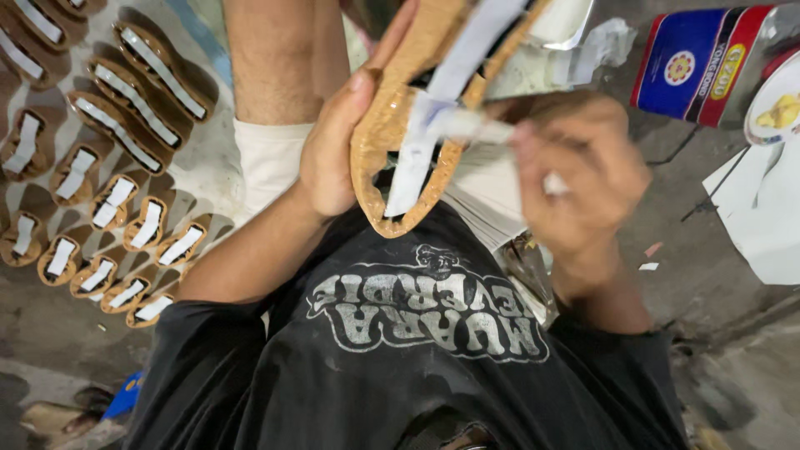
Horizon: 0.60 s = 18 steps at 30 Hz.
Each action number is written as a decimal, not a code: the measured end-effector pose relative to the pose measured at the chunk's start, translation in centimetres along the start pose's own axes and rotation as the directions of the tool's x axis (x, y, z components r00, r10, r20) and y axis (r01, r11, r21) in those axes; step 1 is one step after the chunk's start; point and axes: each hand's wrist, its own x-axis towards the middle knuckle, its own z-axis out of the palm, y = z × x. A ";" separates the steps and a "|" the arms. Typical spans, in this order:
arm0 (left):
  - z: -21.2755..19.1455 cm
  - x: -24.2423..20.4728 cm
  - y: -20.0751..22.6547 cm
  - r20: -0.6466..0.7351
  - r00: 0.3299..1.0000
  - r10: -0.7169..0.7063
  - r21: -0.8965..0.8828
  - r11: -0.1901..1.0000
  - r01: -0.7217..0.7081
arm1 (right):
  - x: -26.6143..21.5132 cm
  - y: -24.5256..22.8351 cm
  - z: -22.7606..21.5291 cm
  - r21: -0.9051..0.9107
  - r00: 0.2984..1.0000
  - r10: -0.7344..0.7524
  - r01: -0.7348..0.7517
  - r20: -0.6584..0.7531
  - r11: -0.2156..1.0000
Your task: The person applies white adhesive to the sole of a cork sandal using a toothbrush. They repeatedly dip the brush into a container of glue and spread it along the edges and center of the sandal sole. The person handles multiple sandals, placing them aside after application.
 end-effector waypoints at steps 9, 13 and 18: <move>-4.6 0.5 2.8 -0.252 0.898 0.361 0.015 0.929 -0.370 | -6.3 3.5 -1.8 0.826 0.806 0.570 -0.206 -0.160 0.525; -9.6 -1.2 5.6 -0.495 0.720 0.487 0.122 0.859 -0.498 | -7.9 7.3 -1.1 0.849 0.809 0.566 -0.181 -0.158 0.496; -20.6 -6.0 5.7 -0.645 0.265 0.717 0.626 0.694 -0.356 | -8.1 8.1 0.5 0.789 0.769 0.634 -0.339 -0.082 0.513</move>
